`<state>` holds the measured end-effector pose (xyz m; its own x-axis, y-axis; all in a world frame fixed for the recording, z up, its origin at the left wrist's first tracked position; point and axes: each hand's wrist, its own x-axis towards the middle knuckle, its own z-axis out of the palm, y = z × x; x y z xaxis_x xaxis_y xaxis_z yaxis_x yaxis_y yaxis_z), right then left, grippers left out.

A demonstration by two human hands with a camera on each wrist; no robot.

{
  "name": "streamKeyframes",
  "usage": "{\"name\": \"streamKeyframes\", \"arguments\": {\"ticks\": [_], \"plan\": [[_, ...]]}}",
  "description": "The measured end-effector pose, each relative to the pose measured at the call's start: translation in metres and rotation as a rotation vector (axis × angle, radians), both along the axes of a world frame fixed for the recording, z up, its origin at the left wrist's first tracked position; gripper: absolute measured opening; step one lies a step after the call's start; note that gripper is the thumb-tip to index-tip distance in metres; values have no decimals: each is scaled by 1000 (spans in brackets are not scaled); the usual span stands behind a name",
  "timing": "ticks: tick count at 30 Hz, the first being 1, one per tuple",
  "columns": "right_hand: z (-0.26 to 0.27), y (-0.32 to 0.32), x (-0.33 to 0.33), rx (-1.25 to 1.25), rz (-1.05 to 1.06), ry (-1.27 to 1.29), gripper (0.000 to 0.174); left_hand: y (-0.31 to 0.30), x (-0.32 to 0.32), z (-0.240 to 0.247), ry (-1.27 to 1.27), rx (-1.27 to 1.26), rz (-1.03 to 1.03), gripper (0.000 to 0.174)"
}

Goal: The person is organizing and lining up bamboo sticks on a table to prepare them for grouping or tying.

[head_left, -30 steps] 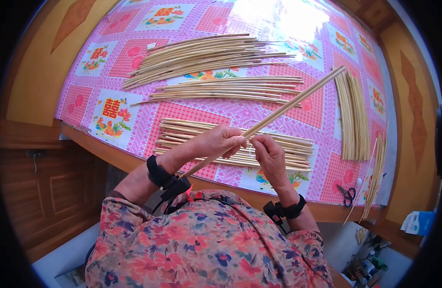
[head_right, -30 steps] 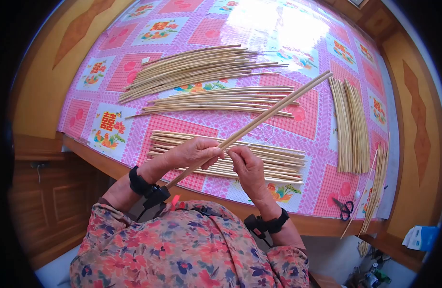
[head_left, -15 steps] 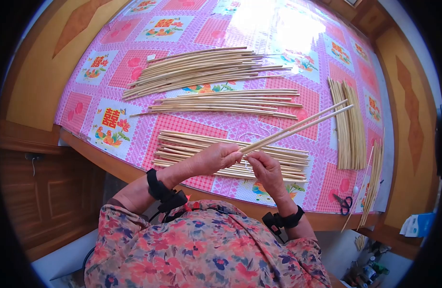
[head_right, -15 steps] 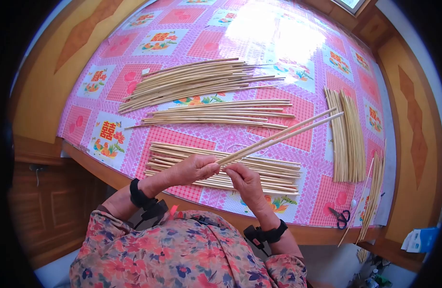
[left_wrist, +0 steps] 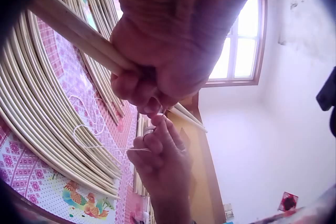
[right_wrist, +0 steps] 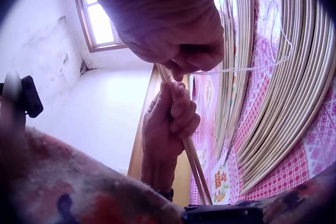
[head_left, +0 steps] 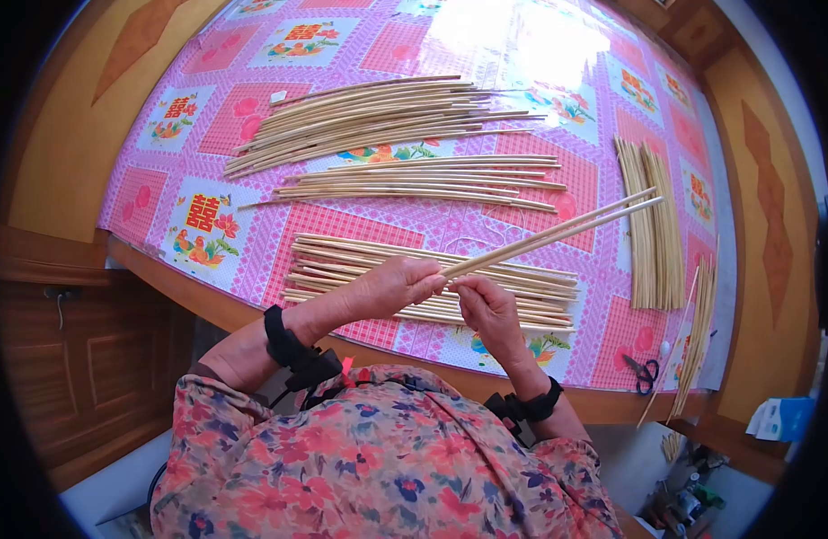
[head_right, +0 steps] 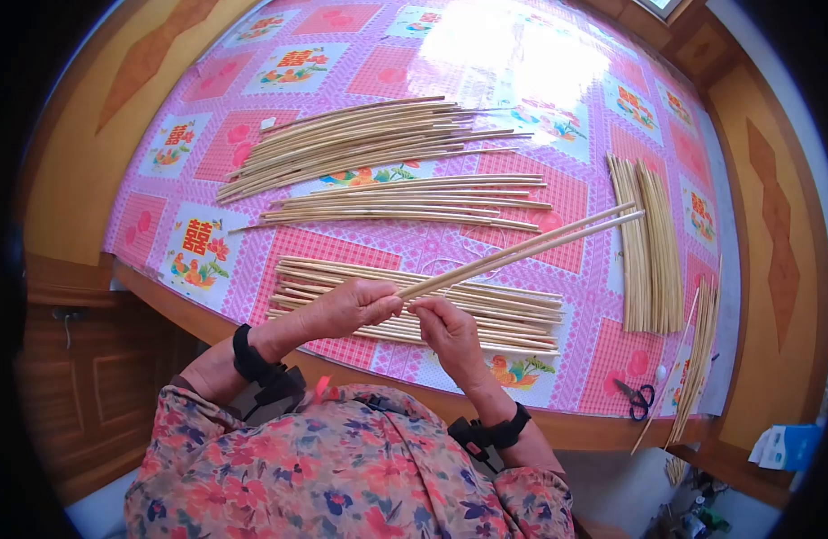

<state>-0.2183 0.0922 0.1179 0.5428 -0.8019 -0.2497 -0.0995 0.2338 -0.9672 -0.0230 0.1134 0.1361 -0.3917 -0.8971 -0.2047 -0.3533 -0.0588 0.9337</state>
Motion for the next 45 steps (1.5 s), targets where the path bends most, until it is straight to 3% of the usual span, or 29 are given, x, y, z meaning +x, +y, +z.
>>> {"name": "streamKeyframes", "arguments": {"ticks": [14,19,23,26,28,31,33,35,37,39,40,41,43,45], "plan": [[0,-3,10,71,-11,-18,19,1,-2,-9,-49,-140,-2,26],[-6,-6,17,206,-168,21,26,0,-7,-14,-107,-182,1,23],[-9,-10,31,95,-210,0,20,-4,-7,-16,-161,-280,37,22],[-4,-14,36,174,-224,-61,19,-8,-6,-19,-157,-293,47,22],[-2,-16,36,320,-227,-283,21,-11,-5,-17,-168,-313,39,23],[-2,-21,37,433,-229,-410,22,-16,-4,-14,-180,-266,57,25],[-2,-24,36,400,-222,-377,27,-21,-1,-16,-325,-255,6,27],[1,-27,36,341,-233,-304,35,-25,2,-12,-290,-260,21,27],[-9,-35,21,262,-181,-184,38,-31,4,-12,-441,-310,9,26],[-16,-43,5,-619,-46,443,31,-33,5,-8,-498,-331,64,25],[4,-45,2,-737,-55,587,19,-37,7,-5,-529,-332,55,25],[17,-46,4,-744,-56,592,19,-39,7,-2,-559,-332,39,25],[36,-52,13,-1246,-88,544,13,-40,2,1,-573,-348,7,26],[37,-55,24,-1282,-61,521,11,-41,-3,2,-449,-442,8,27]]}}
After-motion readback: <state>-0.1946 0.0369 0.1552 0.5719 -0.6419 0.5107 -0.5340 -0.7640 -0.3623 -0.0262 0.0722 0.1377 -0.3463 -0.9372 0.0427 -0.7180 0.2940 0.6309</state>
